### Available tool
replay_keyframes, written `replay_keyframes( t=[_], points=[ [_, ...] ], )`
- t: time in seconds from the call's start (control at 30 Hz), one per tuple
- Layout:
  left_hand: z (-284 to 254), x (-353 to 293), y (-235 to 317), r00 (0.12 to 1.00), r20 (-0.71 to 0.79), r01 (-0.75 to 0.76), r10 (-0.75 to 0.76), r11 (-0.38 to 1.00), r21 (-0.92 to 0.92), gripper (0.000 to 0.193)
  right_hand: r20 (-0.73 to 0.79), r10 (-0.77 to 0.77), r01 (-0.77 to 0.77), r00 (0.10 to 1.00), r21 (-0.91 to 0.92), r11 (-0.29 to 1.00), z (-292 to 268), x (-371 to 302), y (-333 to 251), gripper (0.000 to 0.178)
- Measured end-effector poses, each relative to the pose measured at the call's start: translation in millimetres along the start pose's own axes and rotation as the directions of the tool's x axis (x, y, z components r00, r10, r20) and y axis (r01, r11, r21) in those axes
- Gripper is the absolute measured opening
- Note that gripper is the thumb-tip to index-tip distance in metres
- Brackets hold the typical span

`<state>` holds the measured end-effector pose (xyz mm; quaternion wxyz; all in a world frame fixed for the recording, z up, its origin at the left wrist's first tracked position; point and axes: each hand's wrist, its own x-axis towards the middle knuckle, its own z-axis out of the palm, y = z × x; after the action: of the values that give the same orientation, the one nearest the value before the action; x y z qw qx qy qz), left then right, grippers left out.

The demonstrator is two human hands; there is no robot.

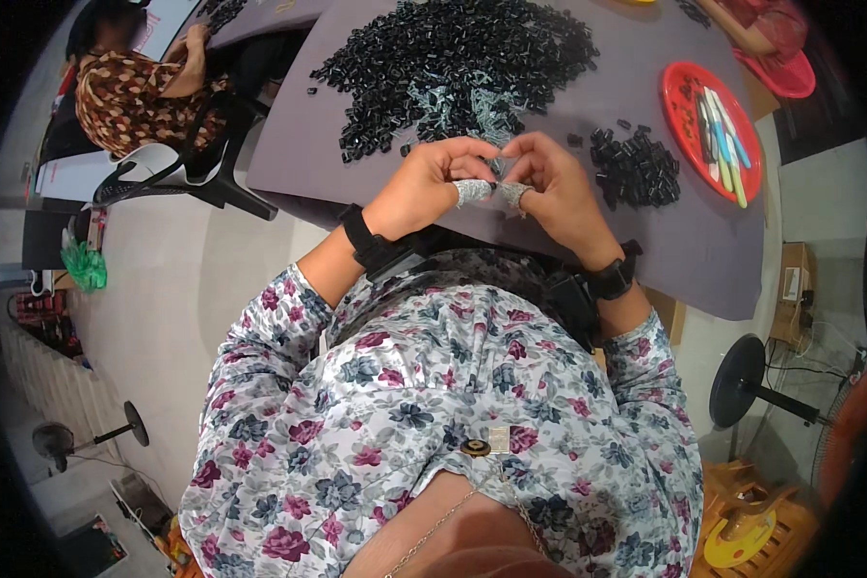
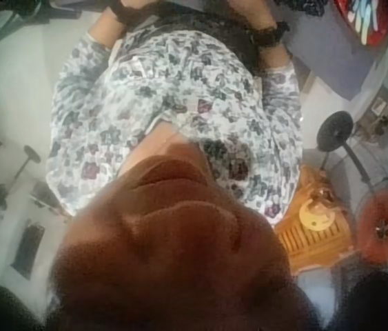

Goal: Sorting and inspecting small black plastic components on a workbench in a manufacturing environment.

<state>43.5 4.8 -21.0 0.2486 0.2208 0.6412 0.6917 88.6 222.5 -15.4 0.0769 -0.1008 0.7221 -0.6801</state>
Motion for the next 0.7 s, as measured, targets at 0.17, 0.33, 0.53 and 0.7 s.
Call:
replay_keyframes(
  t=[0.17, 0.33, 0.53, 0.7],
  points=[
    [1, -1, 0, 1.000, 0.016, -0.016, 0.016, 0.999, 0.035, 0.048, 0.040, 0.015, -0.013, 0.999, -0.049, 0.999, 0, -1, -3, 0.042],
    [0, -5, 1, 0.999, 0.048, 0.006, -0.011, 0.995, 0.103, 0.062, 0.035, -0.002, 0.004, 0.999, -0.065, 0.998, 2, 0, -3, 0.040],
    [17, -8, 21, 0.999, -0.005, -0.036, 0.045, 0.866, 0.498, 0.067, 0.056, -0.008, 0.019, 0.998, -0.211, 0.977, 0, 3, -7, 0.041],
    [20, -7, 20, 0.997, -0.022, -0.052, 0.074, 0.857, 0.513, 0.066, -0.003, -0.072, 0.070, 0.997, -0.185, 0.980, 1, 6, 0, 0.036]
  ],
)
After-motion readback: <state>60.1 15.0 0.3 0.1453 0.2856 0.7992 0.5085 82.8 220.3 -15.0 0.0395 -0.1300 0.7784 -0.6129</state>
